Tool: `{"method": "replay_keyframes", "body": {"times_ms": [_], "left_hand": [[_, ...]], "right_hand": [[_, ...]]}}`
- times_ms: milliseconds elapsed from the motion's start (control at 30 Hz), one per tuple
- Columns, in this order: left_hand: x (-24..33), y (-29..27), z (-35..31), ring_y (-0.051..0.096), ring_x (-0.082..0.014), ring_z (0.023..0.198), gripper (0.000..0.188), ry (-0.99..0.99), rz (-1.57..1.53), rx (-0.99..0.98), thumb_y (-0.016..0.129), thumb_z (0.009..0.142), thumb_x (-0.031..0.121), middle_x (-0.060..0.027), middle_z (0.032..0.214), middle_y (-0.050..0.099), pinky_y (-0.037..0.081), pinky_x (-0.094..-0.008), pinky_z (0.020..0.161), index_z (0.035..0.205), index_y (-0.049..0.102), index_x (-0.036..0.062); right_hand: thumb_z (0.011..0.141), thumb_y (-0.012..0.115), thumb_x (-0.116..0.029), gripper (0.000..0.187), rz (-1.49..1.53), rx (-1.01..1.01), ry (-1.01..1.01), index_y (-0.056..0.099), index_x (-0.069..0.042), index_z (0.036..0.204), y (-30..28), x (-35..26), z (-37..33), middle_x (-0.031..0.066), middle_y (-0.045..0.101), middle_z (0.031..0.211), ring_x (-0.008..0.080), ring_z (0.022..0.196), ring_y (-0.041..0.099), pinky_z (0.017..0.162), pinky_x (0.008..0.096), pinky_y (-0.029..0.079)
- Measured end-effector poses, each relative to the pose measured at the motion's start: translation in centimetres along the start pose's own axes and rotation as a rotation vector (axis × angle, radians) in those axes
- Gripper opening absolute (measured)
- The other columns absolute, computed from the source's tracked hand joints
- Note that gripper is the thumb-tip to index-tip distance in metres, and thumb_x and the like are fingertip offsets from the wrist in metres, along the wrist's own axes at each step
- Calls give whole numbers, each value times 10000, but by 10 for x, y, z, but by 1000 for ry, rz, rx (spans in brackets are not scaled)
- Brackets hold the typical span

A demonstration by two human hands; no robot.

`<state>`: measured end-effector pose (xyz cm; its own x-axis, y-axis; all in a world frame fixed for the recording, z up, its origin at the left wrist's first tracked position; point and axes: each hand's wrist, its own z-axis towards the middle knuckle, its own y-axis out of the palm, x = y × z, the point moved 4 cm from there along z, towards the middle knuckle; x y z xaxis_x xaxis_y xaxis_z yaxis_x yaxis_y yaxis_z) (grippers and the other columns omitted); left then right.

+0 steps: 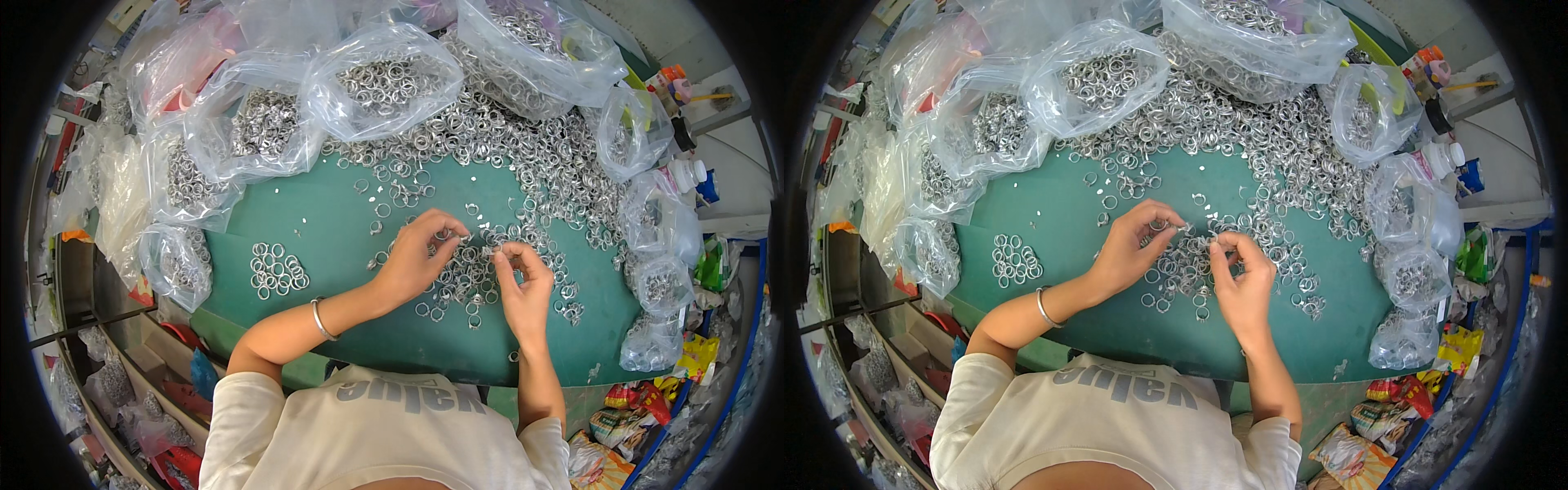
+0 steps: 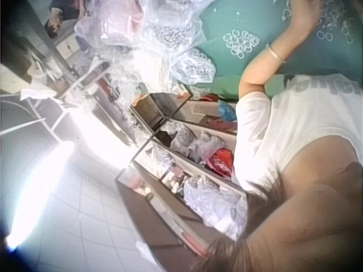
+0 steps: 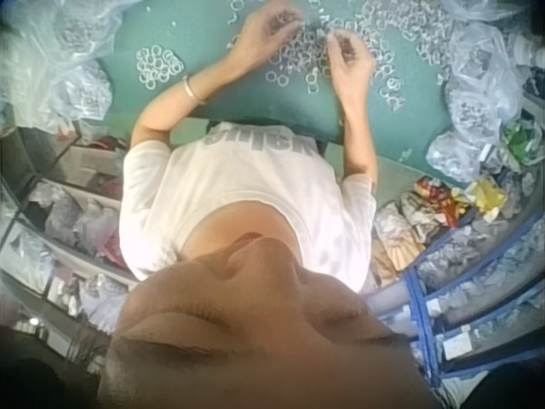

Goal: The person sorts and organizes small metal rings on a green work surface by hand, gathering them into groups and handling various plastic bags containing rings. They use a small white paper scrap to scoop and collect several metal rings together on the table.

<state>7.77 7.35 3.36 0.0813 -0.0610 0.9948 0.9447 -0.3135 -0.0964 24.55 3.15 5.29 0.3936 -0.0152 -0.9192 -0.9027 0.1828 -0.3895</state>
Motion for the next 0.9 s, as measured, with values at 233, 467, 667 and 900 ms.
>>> {"method": "replay_keyframes", "body": {"times_ms": [233,467,667,900], "left_hand": [[-1,9,-2,487,-62,724,139,-236,-113,-194,640,831,14,-12,836,534,432,-228,636,968,617,11],[4,2,-7,509,-144,633,166,17,216,-188,684,788,43,-69,746,549,430,-279,577,931,614,-3],[1,-5,-12,566,-281,675,138,6,301,-257,645,796,17,-121,779,569,457,-345,614,931,620,-1],[-11,-34,12,558,-398,772,111,39,489,-18,559,837,6,-171,891,551,457,-440,661,941,600,3]], "right_hand": [[853,613,-42,53,458,-135,277,605,10,859,9,10,-1,22,629,801,69,670,535,618,216,425],[813,607,-26,44,-129,-247,30,579,4,830,4,3,-3,34,610,751,93,684,560,612,231,427],[855,537,-19,44,396,-335,294,576,-1,844,4,24,-3,45,617,761,123,671,581,583,239,439],[903,522,-53,86,481,-394,465,575,12,922,1,38,2,72,625,804,136,705,608,550,232,442]]}}
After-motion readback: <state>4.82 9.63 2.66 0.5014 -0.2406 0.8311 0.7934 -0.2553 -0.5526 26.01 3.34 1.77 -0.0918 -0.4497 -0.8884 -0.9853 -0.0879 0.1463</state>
